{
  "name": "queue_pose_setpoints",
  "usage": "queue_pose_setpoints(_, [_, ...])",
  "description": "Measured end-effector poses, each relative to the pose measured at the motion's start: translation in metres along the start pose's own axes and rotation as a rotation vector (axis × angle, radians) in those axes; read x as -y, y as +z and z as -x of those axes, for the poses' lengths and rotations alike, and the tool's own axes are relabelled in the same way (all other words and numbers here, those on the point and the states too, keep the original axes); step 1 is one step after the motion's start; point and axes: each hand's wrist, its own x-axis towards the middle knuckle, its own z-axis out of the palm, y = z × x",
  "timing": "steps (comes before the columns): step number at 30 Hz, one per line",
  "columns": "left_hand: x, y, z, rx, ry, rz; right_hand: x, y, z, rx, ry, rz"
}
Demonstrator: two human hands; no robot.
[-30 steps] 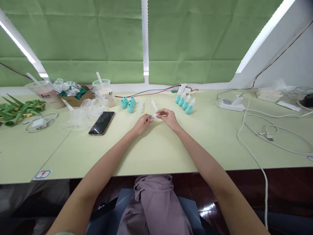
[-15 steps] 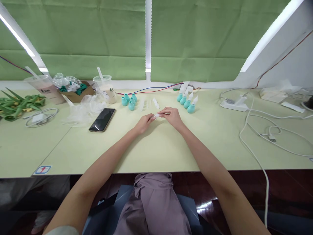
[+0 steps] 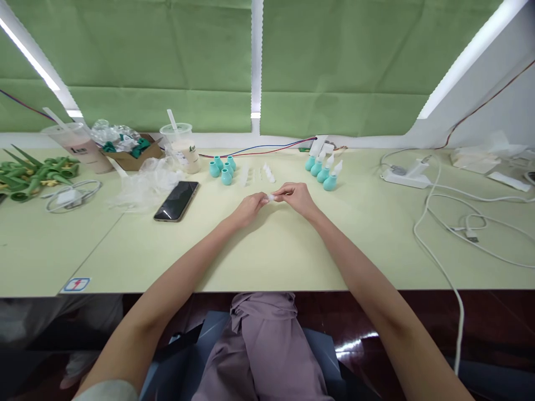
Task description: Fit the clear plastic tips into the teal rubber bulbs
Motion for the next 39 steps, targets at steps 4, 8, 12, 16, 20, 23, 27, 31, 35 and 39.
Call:
queue_pose_setpoints(4, [0.0,0.003,0.001,-0.006,-0.016,0.01,-0.003,-0.002,0.0,0.033,0.075,-0.052])
queue_pose_setpoints(8, [-0.001,0.005,0.002,-0.016,-0.011,0.003,-0.008,-0.002,0.0,0.068,0.115,-0.067])
queue_pose_setpoints(12, [-0.002,0.002,0.0,-0.041,-0.018,0.139,0.0,0.003,0.001,0.041,0.023,0.01])
queue_pose_setpoints(16, [-0.001,-0.001,-0.004,-0.023,-0.054,0.481,0.005,0.009,0.002,0.072,0.003,-0.041])
queue_pose_setpoints(20, [0.005,0.002,-0.006,0.042,-0.052,0.677,-0.002,0.011,0.0,0.157,0.092,-0.181])
queue_pose_setpoints(23, [0.011,0.004,-0.009,0.067,-0.061,0.628,-0.008,0.012,-0.002,0.168,0.155,-0.238])
queue_pose_setpoints(27, [0.026,-0.007,-0.011,-0.173,-0.078,0.375,-0.006,0.012,-0.003,0.122,0.224,-0.321])
queue_pose_setpoints(31, [0.055,-0.032,-0.008,-0.676,-0.15,-0.132,-0.004,0.009,-0.002,0.05,0.286,-0.449])
queue_pose_setpoints(35, [0.081,-0.045,0.0,-0.609,-0.285,-0.387,-0.007,0.005,-0.002,0.034,0.326,-0.501])
queue_pose_setpoints(39, [0.085,-0.042,0.001,-0.489,-0.351,-0.436,-0.007,0.004,-0.001,0.053,0.32,-0.497])
